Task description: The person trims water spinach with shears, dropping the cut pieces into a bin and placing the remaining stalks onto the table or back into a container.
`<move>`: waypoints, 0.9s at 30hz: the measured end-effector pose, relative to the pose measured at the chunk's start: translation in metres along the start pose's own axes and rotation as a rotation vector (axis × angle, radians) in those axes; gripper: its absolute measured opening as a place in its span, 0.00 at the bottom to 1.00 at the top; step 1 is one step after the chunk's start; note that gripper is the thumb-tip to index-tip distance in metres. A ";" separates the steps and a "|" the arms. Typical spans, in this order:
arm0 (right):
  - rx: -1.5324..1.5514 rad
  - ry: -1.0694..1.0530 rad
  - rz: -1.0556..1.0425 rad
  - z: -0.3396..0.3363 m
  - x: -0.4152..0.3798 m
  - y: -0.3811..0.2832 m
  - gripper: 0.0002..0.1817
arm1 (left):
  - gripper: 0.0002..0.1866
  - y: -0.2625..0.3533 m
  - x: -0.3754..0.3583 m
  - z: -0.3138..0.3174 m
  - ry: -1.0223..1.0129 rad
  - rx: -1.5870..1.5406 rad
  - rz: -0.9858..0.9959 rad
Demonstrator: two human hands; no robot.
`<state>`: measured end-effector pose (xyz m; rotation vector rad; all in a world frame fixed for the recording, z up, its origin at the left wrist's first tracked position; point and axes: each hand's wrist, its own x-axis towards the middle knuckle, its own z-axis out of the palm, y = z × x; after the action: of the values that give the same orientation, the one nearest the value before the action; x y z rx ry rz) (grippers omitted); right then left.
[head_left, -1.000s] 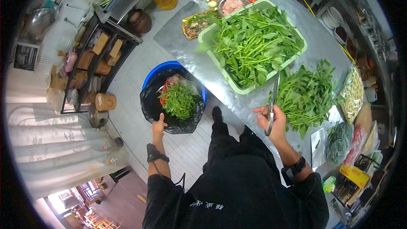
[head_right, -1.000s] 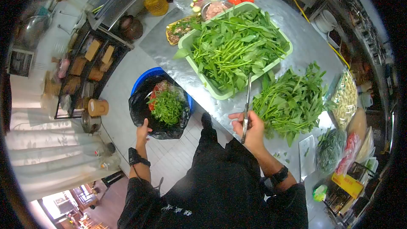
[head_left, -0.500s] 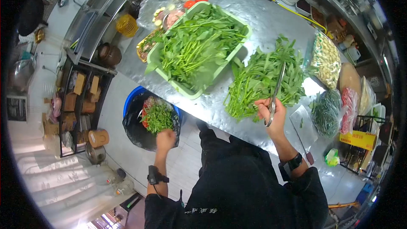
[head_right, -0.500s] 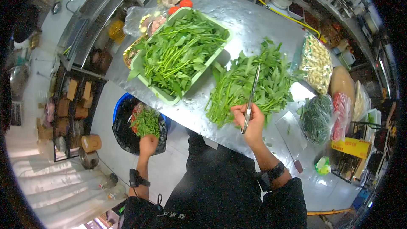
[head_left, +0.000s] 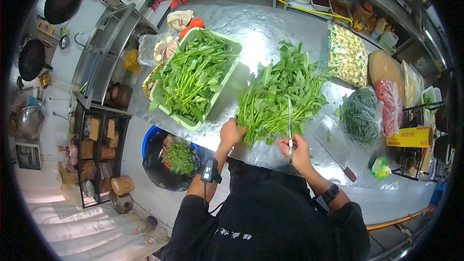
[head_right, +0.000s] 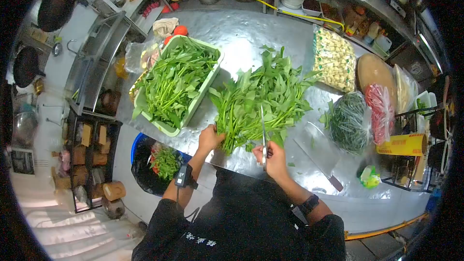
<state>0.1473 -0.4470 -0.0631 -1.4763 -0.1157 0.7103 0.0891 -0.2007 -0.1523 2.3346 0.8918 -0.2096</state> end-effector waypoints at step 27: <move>-0.875 -0.287 -0.076 -0.018 0.062 0.016 0.15 | 0.18 0.028 0.004 -0.043 -0.116 -0.478 -0.011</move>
<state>0.1998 -0.4327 -0.1024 -2.1662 -0.7770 0.8545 0.1077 -0.1887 -0.1056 1.8569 0.7955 -0.1186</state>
